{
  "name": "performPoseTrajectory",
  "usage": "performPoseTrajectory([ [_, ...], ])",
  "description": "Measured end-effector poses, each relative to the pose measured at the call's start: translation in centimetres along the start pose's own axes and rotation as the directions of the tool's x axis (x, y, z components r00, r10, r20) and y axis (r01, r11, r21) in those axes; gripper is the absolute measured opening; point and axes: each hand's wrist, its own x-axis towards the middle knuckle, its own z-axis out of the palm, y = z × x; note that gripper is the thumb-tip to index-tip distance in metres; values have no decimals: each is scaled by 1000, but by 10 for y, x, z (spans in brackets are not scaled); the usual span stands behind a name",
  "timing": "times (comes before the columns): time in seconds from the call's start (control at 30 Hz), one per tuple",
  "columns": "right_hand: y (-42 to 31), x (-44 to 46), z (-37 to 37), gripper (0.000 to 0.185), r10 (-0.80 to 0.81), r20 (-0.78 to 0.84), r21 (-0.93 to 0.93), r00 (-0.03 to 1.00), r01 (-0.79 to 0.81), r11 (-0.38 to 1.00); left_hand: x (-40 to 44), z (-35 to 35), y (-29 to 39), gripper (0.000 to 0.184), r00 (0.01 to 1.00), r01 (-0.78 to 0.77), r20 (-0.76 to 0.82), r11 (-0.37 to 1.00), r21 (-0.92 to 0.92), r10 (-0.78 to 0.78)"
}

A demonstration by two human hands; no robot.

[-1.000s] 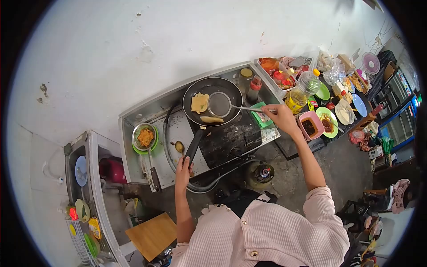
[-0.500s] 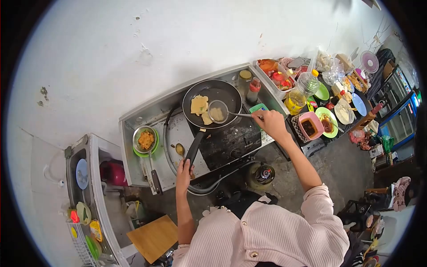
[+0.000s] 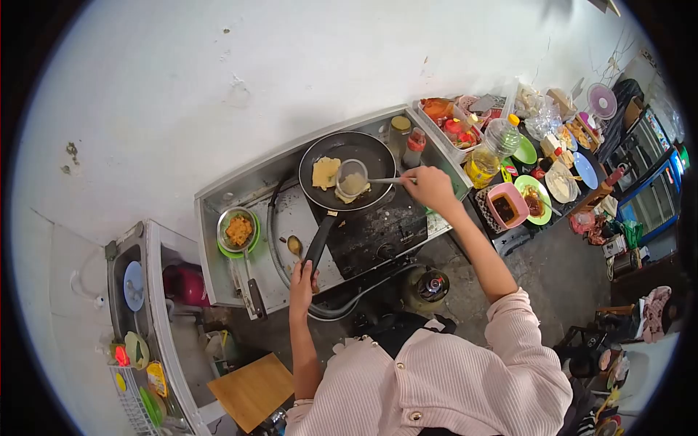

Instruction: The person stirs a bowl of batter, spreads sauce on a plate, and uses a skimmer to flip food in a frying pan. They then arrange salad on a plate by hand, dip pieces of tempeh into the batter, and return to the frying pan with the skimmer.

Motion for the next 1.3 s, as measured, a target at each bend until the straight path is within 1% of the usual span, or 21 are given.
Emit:
performPoseTrajectory([
  [0.07, 10, 3, -8, 16, 49, 23, -6, 999, -49, 999, 2, -2, -4, 32, 1000, -10, 12, 1000, -16, 10],
  [0.1, 14, 6, -12, 16, 39, 18, -30, 999, -39, 999, 2, -2, -4, 32, 1000, -15, 19, 1000, -23, 16],
  [0.13, 17, 8, -16, 17, 71, 49, -37, 996, -69, 997, 0, 0, 0, 32, 1000, 25, 11, 999, -46, -25],
  [0.17, 19, 10, -22, 17, 104, 79, -43, 991, -101, 994, 1, -1, -1, 32, 1000, 15, 14, 999, -36, -15],
  [0.27, 25, 18, -30, 18, 133, 71, -32, 989, -131, 991, 4, -3, -6, 32, 1000, -10, 26, 1000, -14, 11],
  [0.37, 20, 32, -31, 19, 130, 19, -17, 991, -130, 991, 5, -2, -6, 33, 999, -23, 22, 1000, -12, 23],
  [0.4, 14, 36, -28, 20, 81, -29, -16, 996, -82, 997, 5, -1, -6, 33, 1000, -23, 16, 1000, -11, 23],
  [0.5, 2, 53, 0, 22, 121, -36, -59, 992, -123, 991, 1, 0, -2, 33, 1000, 3, 5, 1000, -3, -3],
  [0.6, -5, 65, 29, 20, 97, -60, -140, 994, -104, 985, -1, 2, 3, 33, 1000, 26, -2, 1000, 0, -26],
  [0.63, -5, 67, 35, 20, 101, -56, -105, 993, -107, 989, -1, 2, 3, 33, 999, 33, -7, 999, 0, -33],
  [0.67, -5, 70, 41, 21, 104, -51, -70, 993, -108, 992, -1, 2, 1, 32, 1000, -11, -6, 1000, -9, 11],
  [0.83, -4, 71, 48, 23, 162, 20, 106, 987, -163, 981, -4, 3, 5, 33, 1000, 19, -4, 999, -35, -19],
  [0.93, 3, 68, 43, 23, 192, 74, 174, 979, -203, 964, -3, 2, 3, 33, 1000, 14, -9, 1000, -26, -14],
  [1.03, 7, 58, 35, 24, 187, 55, 212, 981, -195, 958, -2, 2, 2, 33, 1000, 2, 3, 1000, -25, -2],
  [1.07, 12, 55, 35, 24, 144, 28, 235, 989, -147, 961, -2, 2, 1, 33, 1000, -1, -1, 1000, -23, 1],
  [1.1, 10, 53, 30, 24, 156, 42, 234, 987, -162, 959, -2, 2, 1, 33, 1000, -3, -4, 1000, -22, 3],
  [1.13, 9, 50, 24, 24, 169, 55, 233, 984, -177, 956, 3, 1, -4, 33, 999, -41, 10, 999, -20, 42],
  [1.17, 7, 48, 17, 24, 182, 68, 231, 981, -193, 954, 4, 0, -7, 33, 999, -35, 12, 999, -23, 36],
  [1.3, 9, 43, 7, 24, 152, 45, 260, 987, -158, 953, 4, -1, -8, 33, 999, -29, 24, 999, -44, 30],
])
